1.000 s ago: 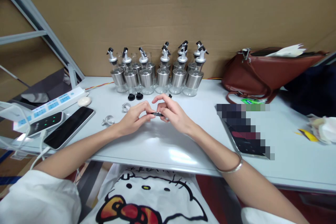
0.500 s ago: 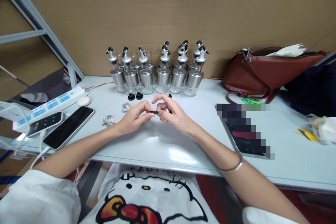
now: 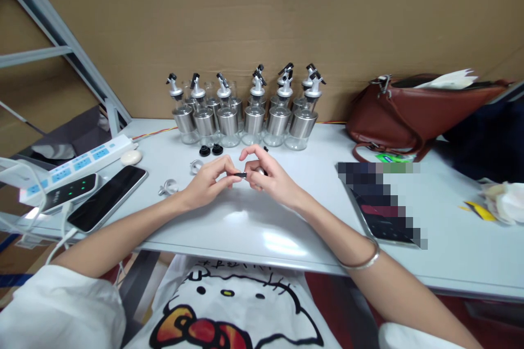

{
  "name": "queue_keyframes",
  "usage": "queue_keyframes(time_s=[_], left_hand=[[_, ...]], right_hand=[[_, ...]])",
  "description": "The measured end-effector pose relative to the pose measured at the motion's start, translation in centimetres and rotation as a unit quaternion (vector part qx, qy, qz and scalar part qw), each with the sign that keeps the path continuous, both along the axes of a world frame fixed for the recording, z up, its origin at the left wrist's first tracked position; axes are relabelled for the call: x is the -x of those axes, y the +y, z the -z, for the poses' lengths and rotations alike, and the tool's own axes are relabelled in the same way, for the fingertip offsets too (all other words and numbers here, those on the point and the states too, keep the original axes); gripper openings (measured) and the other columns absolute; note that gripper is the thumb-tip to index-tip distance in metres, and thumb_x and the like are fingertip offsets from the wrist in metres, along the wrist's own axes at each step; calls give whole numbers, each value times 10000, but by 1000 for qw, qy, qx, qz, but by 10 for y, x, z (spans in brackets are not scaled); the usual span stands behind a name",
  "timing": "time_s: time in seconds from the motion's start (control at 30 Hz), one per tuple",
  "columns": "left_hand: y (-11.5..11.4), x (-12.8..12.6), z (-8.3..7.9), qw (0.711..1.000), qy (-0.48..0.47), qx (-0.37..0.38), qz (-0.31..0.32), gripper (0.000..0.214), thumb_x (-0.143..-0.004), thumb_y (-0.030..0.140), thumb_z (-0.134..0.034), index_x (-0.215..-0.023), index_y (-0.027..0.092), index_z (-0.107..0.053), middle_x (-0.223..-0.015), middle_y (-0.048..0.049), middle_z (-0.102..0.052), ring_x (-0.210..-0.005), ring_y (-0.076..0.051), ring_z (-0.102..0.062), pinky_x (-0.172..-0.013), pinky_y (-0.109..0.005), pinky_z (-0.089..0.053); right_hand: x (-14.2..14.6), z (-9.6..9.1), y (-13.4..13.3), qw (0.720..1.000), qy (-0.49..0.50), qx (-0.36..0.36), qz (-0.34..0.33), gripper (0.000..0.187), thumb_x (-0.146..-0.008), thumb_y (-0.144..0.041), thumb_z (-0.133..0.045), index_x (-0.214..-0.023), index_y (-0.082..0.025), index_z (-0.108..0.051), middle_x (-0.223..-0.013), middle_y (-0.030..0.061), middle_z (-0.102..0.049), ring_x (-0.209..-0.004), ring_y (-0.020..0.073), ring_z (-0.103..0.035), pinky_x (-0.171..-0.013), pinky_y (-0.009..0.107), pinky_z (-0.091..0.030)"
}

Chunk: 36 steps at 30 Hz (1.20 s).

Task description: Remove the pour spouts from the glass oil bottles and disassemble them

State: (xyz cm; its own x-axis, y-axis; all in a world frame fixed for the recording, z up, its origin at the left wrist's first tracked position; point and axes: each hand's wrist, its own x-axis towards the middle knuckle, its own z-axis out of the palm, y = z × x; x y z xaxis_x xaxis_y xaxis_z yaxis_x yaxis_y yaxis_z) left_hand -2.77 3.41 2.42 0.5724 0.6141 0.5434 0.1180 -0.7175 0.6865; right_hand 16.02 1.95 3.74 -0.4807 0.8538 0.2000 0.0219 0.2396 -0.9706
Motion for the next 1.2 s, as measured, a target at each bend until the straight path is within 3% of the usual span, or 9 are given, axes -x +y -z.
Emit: queue_keyframes(time_s=[0.3, 0.47, 0.6, 0.7, 0.93, 1.2], left_hand=[[0, -1, 1, 1000, -1, 28, -6, 186, -890, 315, -551, -780, 167, -529, -708, 19, -519, -642, -109, -497, -652, -249, -406], [-1, -2, -2, 991, -16, 130, 10, 303, -865, 461, -545, -788, 168, -522, -770, -2, -558, -710, -122, -538, -730, -273, -426], [-1, -3, -1, 971, -9, 235, 33, 346, -887, 515, -478, -846, 172, -487, -794, 6, -555, -671, -102, -530, -701, -264, -420], [-2, -3, 0, 958, 17, 276, 75, 398, -914, 528, -407, -780, 162, -489, -755, 9, -523, -652, -100, -511, -682, -263, -409], [-3, -5, 2, 948, -7, 303, 99, 379, -901, 502, -453, -741, 159, -476, -700, 26, -484, -627, -95, -490, -677, -264, -393], [-3, -5, 4, 951, -4, 294, 96, 372, -908, 491, -437, -744, 161, -478, -662, 33, -470, -603, -96, -476, -636, -251, -388]], right_hand=[[3, -1, 0, 1000, 18, 9, 15, 245, -735, -219, -479, -971, -210, -416, -630, -73, -463, -500, 84, -410, -467, 220, -306], [3, 0, 0, 999, 36, 25, 14, 244, -751, -233, -476, -988, -206, -424, -634, -63, -485, -505, 92, -419, -480, 232, -311], [1, 1, 0, 999, 44, 25, 8, 217, -797, -266, -473, -999, -206, -424, -634, -61, -489, -504, 94, -416, -490, 237, -305], [1, 2, 1, 999, 36, 22, 7, 213, -808, -276, -472, -1004, -206, -423, -613, -68, -475, -497, 96, -417, -488, 238, -305], [2, -3, 0, 1000, 1, -5, -4, 176, -837, -331, -476, -931, -182, -477, -594, -53, -494, -489, 87, -417, -469, 228, -303], [2, -1, 1, 999, -10, -37, -7, 259, -860, -407, -524, -865, -155, -580, -607, -29, -519, -485, 75, -401, -464, 225, -298]])
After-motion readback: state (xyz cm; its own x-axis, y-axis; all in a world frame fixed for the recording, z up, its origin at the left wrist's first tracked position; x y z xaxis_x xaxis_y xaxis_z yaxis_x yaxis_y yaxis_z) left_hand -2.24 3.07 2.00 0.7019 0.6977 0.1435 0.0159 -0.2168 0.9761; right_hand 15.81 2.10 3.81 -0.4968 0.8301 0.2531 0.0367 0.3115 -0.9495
